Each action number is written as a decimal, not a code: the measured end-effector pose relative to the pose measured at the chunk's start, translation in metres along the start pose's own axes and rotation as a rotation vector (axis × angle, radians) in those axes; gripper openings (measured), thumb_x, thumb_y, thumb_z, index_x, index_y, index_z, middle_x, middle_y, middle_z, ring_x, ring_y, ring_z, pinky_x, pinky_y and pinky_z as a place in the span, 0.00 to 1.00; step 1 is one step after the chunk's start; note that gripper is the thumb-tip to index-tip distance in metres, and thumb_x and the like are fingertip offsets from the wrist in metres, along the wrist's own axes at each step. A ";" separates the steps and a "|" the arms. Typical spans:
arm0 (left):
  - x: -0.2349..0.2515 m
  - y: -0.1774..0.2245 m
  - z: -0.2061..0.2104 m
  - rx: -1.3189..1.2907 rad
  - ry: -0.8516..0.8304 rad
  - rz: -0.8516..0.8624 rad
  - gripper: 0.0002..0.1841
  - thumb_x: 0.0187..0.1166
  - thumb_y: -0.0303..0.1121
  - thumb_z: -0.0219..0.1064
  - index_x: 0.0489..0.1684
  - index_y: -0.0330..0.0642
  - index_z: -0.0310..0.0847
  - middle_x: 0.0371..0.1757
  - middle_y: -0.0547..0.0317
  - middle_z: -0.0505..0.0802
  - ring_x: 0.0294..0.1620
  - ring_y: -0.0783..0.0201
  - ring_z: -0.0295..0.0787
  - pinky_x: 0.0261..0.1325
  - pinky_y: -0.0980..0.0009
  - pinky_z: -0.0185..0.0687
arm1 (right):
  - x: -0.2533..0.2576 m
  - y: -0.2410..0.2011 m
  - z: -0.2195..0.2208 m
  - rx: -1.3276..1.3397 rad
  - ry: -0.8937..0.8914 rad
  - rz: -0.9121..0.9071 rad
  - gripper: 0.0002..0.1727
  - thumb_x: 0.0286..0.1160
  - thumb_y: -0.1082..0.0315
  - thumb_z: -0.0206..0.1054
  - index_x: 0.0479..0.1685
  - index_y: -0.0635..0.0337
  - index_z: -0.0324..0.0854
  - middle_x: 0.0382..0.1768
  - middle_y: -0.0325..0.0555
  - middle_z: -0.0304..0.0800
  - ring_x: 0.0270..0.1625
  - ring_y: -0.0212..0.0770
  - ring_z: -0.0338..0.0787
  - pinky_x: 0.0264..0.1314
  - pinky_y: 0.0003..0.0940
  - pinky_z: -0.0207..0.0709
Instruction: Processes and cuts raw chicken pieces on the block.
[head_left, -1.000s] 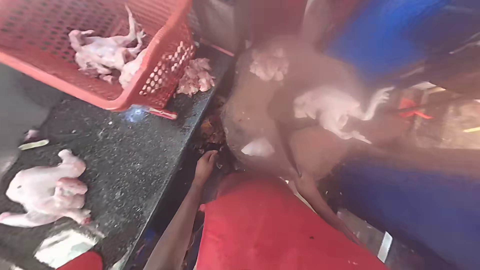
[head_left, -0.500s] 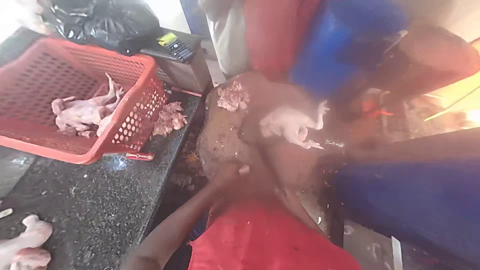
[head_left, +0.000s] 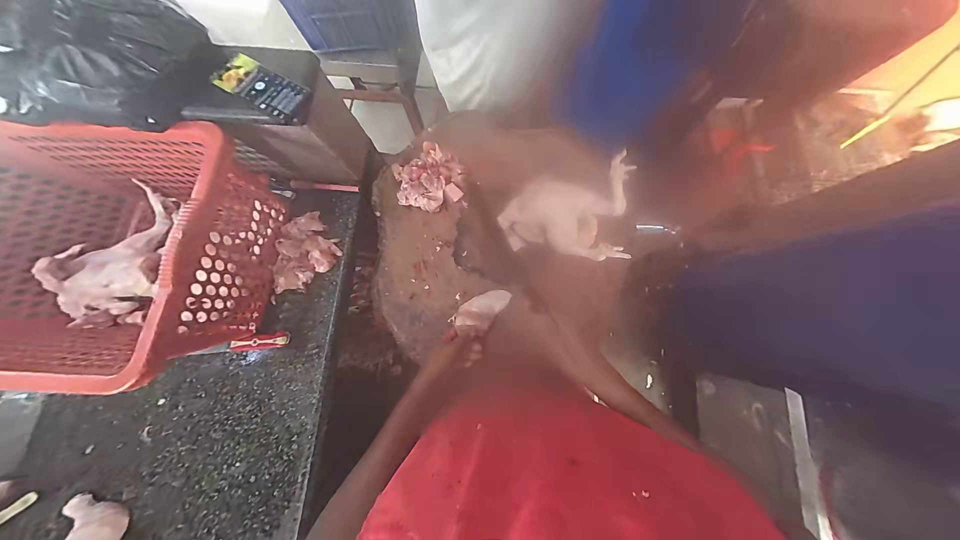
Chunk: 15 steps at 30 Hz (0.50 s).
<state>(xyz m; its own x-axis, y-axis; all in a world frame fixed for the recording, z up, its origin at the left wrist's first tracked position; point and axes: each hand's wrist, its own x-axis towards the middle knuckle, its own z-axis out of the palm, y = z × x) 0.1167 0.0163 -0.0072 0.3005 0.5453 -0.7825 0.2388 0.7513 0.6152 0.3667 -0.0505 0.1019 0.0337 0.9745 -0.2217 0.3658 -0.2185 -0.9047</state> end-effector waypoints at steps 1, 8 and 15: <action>-0.004 0.004 -0.005 0.182 -0.057 -0.007 0.20 0.90 0.42 0.60 0.62 0.31 0.80 0.39 0.50 0.96 0.35 0.60 0.95 0.42 0.64 0.92 | 0.003 -0.002 0.005 -0.020 -0.012 -0.020 0.32 0.91 0.44 0.45 0.75 0.61 0.72 0.38 0.45 0.85 0.35 0.37 0.84 0.43 0.39 0.83; 0.005 0.033 -0.007 0.768 0.250 0.338 0.30 0.82 0.48 0.70 0.77 0.39 0.76 0.68 0.43 0.88 0.68 0.48 0.86 0.74 0.45 0.78 | 0.013 0.069 0.044 -0.216 -0.270 0.415 0.33 0.94 0.43 0.42 0.62 0.67 0.77 0.45 0.60 0.86 0.48 0.54 0.88 0.57 0.56 0.80; 0.018 0.054 0.018 0.807 0.071 0.295 0.20 0.75 0.38 0.74 0.59 0.35 0.80 0.52 0.42 0.90 0.53 0.47 0.89 0.59 0.45 0.82 | 0.012 0.066 0.028 -0.199 -0.189 0.441 0.32 0.94 0.45 0.45 0.64 0.67 0.78 0.44 0.59 0.86 0.46 0.53 0.88 0.56 0.55 0.80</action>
<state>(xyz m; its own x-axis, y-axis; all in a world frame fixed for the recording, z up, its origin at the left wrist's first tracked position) 0.1522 0.0601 0.0136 0.4014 0.7192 -0.5672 0.7514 0.0955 0.6529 0.3651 -0.0546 0.0298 0.0632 0.7616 -0.6450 0.5249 -0.5750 -0.6276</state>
